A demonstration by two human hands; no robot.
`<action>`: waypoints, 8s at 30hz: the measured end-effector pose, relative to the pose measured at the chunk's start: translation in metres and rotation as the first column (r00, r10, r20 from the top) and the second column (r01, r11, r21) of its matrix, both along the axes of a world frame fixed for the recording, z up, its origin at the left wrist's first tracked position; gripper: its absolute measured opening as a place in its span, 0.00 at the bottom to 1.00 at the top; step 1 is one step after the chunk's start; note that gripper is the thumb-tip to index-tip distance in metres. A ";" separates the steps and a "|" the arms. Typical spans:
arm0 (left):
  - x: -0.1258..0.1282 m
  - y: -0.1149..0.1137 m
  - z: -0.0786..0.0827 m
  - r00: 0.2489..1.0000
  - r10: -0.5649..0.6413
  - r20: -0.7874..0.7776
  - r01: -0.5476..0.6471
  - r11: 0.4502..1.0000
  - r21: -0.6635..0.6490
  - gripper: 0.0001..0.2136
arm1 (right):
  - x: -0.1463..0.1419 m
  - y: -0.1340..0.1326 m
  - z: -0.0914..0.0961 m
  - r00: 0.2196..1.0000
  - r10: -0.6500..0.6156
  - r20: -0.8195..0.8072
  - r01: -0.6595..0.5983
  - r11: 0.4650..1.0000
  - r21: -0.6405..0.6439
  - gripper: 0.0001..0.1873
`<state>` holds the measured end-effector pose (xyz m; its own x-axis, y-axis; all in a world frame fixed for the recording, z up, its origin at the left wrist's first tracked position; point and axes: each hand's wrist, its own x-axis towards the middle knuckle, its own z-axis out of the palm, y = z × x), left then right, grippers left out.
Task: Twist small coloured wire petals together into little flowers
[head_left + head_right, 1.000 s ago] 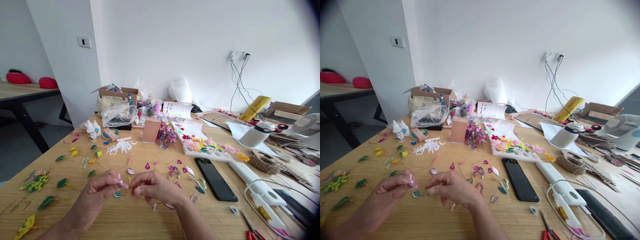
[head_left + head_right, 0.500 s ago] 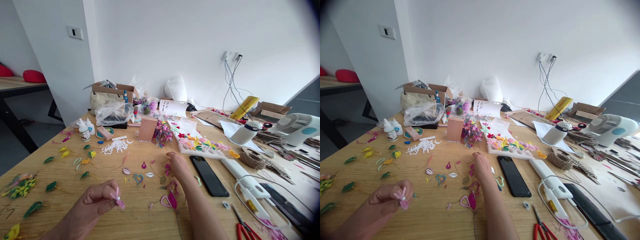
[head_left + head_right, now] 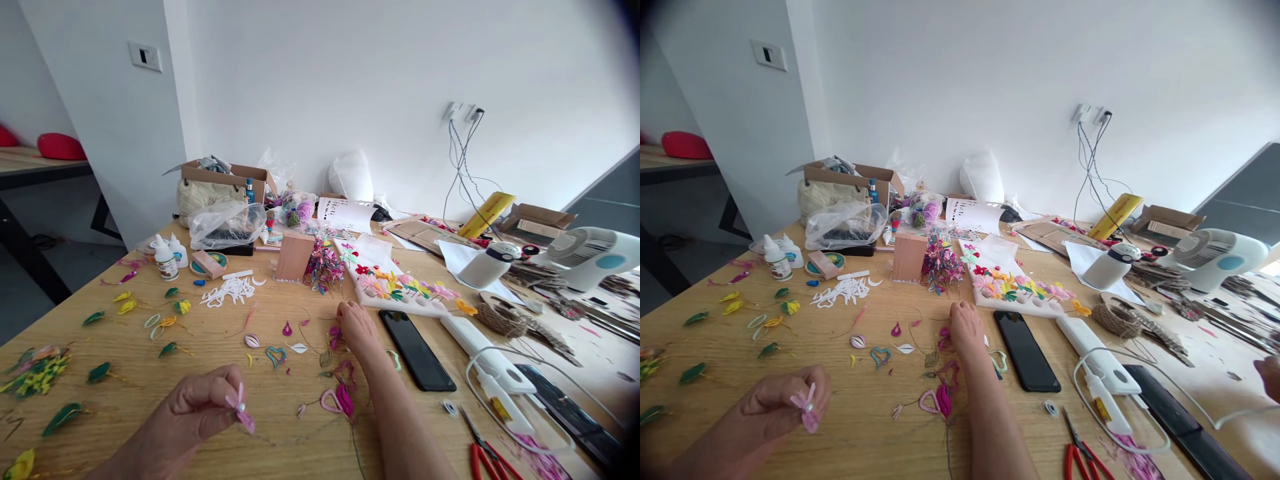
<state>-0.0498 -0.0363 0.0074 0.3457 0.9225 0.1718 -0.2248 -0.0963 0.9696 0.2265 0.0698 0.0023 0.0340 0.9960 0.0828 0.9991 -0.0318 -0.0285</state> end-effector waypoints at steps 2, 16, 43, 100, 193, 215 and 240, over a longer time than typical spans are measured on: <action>0.000 0.001 0.001 0.989 -0.075 0.127 0.086 0.993 -0.083 0.03 | -0.002 -0.002 0.004 1.000 0.010 0.009 -0.010 1.000 0.024 0.11; -0.005 0.011 0.007 0.920 0.226 -0.320 -0.034 0.860 0.509 0.10 | -0.051 -0.032 0.031 0.345 0.341 -0.874 -0.308 0.921 0.238 0.08; 0.005 0.011 0.003 0.740 0.495 -0.455 0.093 0.595 0.798 0.10 | -0.088 -0.061 0.033 0.241 0.133 -0.961 -0.700 0.710 -0.077 0.03; 0.002 0.009 0.006 0.871 0.311 -0.379 -0.073 0.846 0.527 0.04 | -0.098 -0.063 0.028 -0.167 -0.079 -0.983 -0.716 0.695 0.066 0.08; -0.008 0.023 0.006 0.745 0.539 -0.393 -0.324 0.808 0.492 0.06 | -0.117 -0.078 0.014 0.520 0.727 -0.449 -0.743 0.644 0.183 0.13; -0.005 0.026 -0.004 0.724 0.518 -0.456 -0.279 0.823 0.494 0.06 | -0.118 -0.086 0.018 0.521 0.834 -0.183 -0.796 0.552 0.248 0.10; -0.001 0.022 0.002 0.757 0.592 -0.276 -0.375 0.740 0.559 0.07 | -0.121 -0.089 0.014 0.506 0.770 -0.389 -0.748 0.616 0.247 0.11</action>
<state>-0.0504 -0.0140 0.0096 0.0078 0.8322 0.5544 0.3845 -0.5143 0.7666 0.1057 -0.0190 0.0162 -0.6921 0.6535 0.3065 0.5168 0.7451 -0.4216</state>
